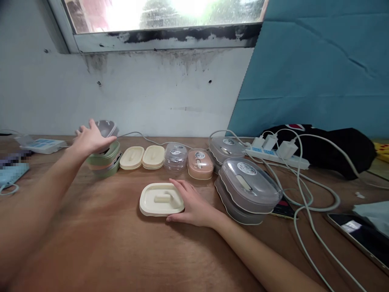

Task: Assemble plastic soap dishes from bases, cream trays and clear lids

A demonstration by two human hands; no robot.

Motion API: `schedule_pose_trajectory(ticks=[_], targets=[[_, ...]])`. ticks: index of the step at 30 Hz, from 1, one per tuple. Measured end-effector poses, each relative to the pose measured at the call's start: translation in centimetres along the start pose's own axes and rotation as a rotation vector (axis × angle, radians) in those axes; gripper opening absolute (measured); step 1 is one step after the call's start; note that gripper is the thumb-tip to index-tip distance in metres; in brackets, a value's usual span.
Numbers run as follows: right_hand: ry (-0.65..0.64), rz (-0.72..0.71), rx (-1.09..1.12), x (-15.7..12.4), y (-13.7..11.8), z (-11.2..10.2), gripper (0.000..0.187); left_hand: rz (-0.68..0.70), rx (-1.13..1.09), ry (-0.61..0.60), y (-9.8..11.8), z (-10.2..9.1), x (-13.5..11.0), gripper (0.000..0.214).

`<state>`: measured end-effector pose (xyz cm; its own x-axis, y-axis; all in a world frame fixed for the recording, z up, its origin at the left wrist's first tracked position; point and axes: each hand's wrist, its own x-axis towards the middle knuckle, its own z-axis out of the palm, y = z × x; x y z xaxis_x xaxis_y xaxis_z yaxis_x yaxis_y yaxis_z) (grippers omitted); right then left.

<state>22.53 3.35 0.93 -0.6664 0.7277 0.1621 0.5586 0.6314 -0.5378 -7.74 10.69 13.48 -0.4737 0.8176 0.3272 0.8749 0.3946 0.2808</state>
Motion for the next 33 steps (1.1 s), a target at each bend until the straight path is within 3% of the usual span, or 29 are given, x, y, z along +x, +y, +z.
schedule_pose_trajectory(ticks=[2,5,7,10,13,17,25,33], targets=[[-0.004,-0.012,0.004,-0.1,0.1,-0.1,0.096,0.27,-0.195,0.002,0.8,0.0,-2.3,0.107],[0.01,-0.014,-0.005,-0.2,0.4,-0.1,0.099,0.757,-0.584,-0.286,0.9,2.1,-7.4,0.101],[0.023,-0.014,-0.021,-0.2,0.6,-0.1,0.099,0.895,-0.735,-0.312,0.2,4.6,-10.7,0.097],[0.025,-0.022,-0.037,-0.2,0.7,-0.1,0.099,0.821,-0.928,-0.212,-1.2,7.9,-13.3,0.083],[0.028,-0.031,-0.03,-0.1,0.6,-0.2,0.1,0.798,-0.948,-0.195,-1.9,9.2,-13.2,0.082],[0.04,-0.082,0.025,0.1,0.4,-0.3,0.101,0.881,-0.903,-0.246,-1.8,9.0,-12.7,0.087],[0.055,-0.041,0.335,-0.3,1.0,-0.6,0.112,1.018,-0.796,-0.35,-1.0,8.4,-14.7,0.09],[-0.056,-0.033,0.183,-0.3,1.0,-1.0,0.092,1.055,-0.713,-0.489,-0.6,8.4,-14.5,0.091]])
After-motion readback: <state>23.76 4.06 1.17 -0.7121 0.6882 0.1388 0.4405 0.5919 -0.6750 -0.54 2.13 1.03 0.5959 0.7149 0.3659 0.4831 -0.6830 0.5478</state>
